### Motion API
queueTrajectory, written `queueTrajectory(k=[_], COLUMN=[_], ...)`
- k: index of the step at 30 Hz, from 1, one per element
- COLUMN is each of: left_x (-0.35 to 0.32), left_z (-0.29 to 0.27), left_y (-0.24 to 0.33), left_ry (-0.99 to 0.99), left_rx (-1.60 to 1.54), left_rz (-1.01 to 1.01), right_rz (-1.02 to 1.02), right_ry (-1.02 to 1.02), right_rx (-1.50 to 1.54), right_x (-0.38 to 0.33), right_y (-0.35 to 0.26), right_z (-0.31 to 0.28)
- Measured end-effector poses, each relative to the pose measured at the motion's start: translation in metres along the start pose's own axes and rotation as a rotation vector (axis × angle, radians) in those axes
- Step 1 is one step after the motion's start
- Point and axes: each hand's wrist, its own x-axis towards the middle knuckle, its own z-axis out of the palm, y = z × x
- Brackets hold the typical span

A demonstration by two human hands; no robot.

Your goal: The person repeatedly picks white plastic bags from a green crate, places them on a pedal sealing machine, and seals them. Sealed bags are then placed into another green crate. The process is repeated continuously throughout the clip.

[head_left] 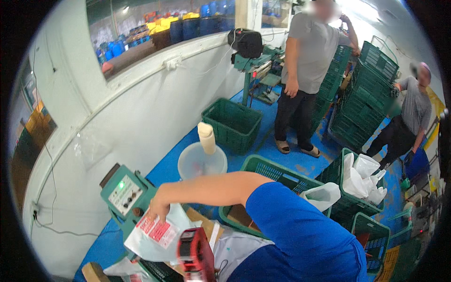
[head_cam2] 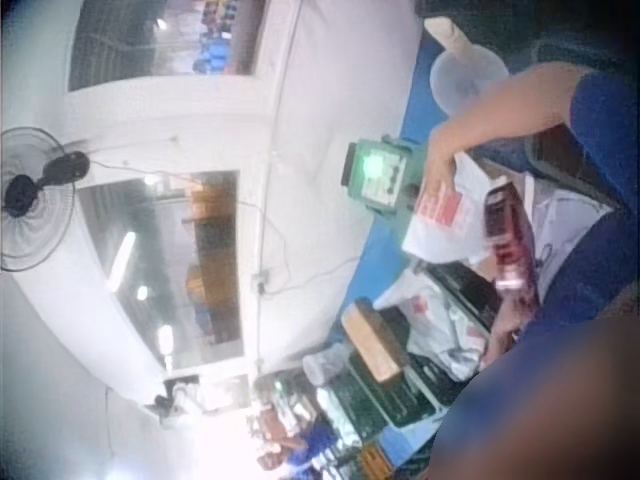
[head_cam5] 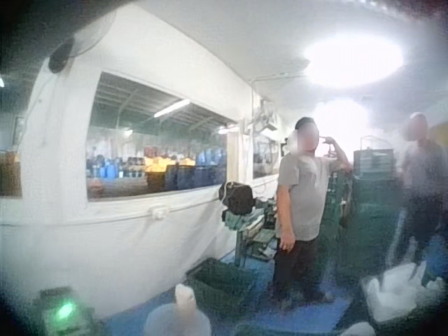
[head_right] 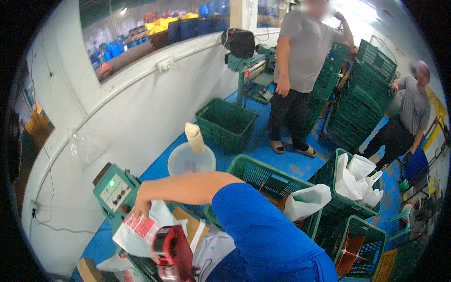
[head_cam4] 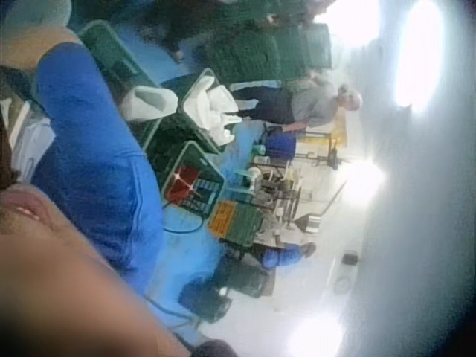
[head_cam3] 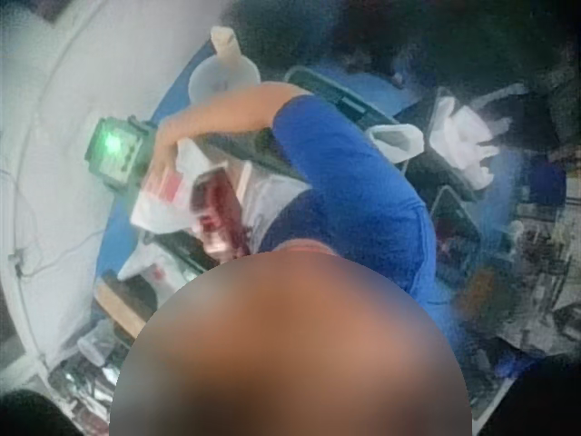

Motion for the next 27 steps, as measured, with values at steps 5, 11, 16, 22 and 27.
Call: queueTrajectory(k=[5,11,16,22,27], left_x=[-0.045,-0.079,-0.081,-0.024,-0.058], left_z=[-0.028,-0.035,-0.038,-0.043,-0.063], left_y=[-0.003,-0.004,0.007,0.055,0.072], left_ry=[0.08,0.12,0.217,0.382,0.197], left_rx=[0.17,0.654,0.585,0.812,0.88], left_rz=[-0.063,0.364,0.425,0.306,-0.074], right_rz=[0.01,-0.1,0.313,0.236,0.146], right_ry=[0.09,0.144,0.142,0.202,0.254], right_rx=[-0.073,0.062,0.103,0.07,0.068], right_x=[-0.005,-0.036,-0.043,-0.045,-0.043], right_y=[0.0,-0.019,-0.039,-0.039,-0.029], right_z=[0.004,-0.001,-0.007,-0.003,0.007])
